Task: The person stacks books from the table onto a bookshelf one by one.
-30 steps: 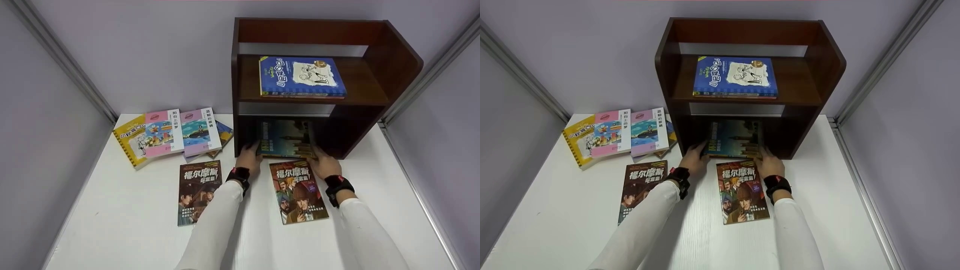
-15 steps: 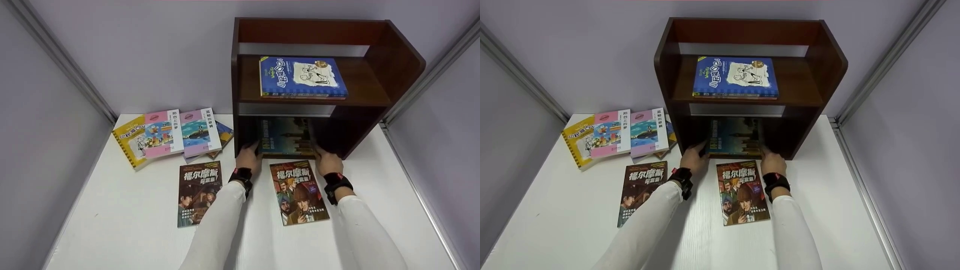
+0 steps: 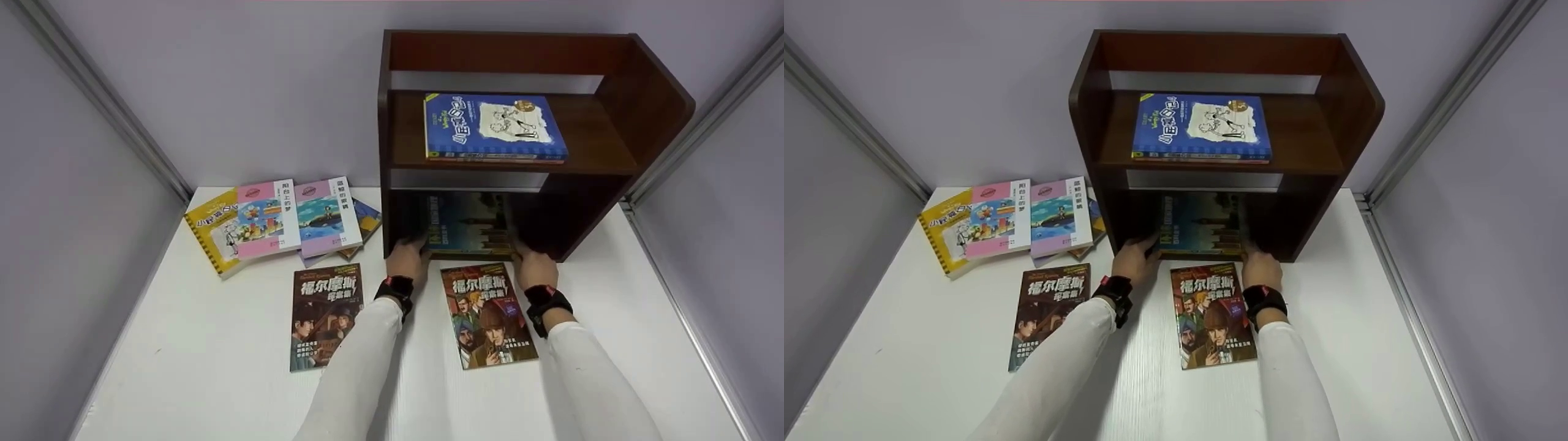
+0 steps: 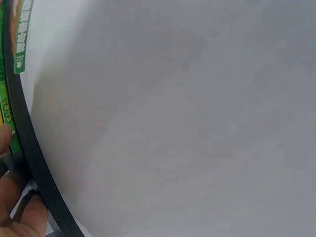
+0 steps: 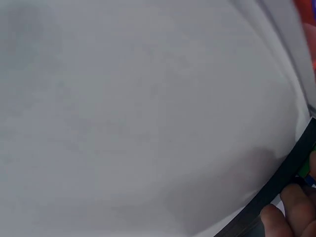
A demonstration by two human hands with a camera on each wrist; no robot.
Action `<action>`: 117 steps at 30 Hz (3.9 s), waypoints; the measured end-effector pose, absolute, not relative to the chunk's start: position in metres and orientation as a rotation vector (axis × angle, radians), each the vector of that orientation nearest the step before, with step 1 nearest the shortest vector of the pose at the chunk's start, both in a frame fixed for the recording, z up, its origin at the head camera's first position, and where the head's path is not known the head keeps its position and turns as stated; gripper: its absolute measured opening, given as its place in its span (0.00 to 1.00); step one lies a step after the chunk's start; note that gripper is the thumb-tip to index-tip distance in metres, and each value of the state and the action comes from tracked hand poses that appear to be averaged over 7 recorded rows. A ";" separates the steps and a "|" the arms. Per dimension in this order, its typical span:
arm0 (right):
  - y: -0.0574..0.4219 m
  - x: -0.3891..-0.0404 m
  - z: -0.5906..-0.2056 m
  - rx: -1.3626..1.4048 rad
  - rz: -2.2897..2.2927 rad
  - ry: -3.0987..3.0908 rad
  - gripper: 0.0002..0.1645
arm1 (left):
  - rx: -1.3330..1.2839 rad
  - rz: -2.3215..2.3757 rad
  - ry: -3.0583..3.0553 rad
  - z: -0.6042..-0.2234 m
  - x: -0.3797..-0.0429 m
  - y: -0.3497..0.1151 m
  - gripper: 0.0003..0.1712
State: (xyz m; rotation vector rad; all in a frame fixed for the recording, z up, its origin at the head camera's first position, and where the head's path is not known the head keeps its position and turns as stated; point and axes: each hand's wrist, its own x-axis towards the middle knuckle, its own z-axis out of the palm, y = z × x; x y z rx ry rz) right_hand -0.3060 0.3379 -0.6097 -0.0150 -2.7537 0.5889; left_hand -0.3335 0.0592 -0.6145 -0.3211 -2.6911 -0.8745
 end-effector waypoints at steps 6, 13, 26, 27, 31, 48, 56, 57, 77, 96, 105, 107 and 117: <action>0.337 -0.306 -0.611 0.053 0.618 -2.694 0.13 | -0.328 -0.851 -2.685 -0.632 -0.343 0.060 0.19; 0.336 -0.304 -0.612 0.041 0.629 -2.666 0.09 | -0.324 -0.837 -2.715 -0.613 -0.332 0.059 0.20; 0.334 -0.305 -0.620 0.067 0.607 -2.614 0.08 | -0.315 -0.751 -2.701 -0.614 -0.333 0.061 0.13; 0.334 -0.304 -0.620 0.063 0.604 -2.621 0.08 | -0.317 -0.761 -2.696 -0.615 -0.333 0.061 0.14; 0.334 -0.301 -0.620 0.045 0.593 -2.631 0.09 | -0.335 -0.803 -2.678 -0.619 -0.333 0.060 0.16; 0.341 -0.284 -0.598 -0.136 1.179 -2.724 0.45 | -0.107 -1.186 -2.790 -0.604 -0.322 0.057 0.42; 0.333 -0.262 -0.575 -0.273 1.452 -2.500 0.39 | -0.071 -1.242 -2.704 -0.599 -0.305 0.055 0.32; 0.331 -0.258 -0.573 -0.286 1.467 -2.470 0.38 | -0.071 -1.246 -2.694 -0.600 -0.301 0.055 0.30; 0.288 -0.155 -0.582 -0.713 1.908 -2.145 0.31 | -0.632 -0.751 -2.758 -0.622 -0.275 0.082 0.22; 0.273 -0.118 -0.601 -0.709 1.980 -2.176 0.39 | -0.596 -0.539 -3.076 -0.608 -0.268 0.096 0.64; 0.277 -0.115 -0.603 -0.748 1.998 -2.157 0.39 | -0.518 -0.484 -3.085 -0.606 -0.264 0.091 0.56; 0.278 -0.115 -0.603 -0.750 2.005 -2.153 0.39 | -0.504 -0.556 -3.084 -0.605 -0.263 0.088 0.53; 0.278 -0.116 -0.603 -0.770 2.031 -2.099 0.36 | -0.495 -1.244 -2.952 -0.589 -0.250 0.063 0.39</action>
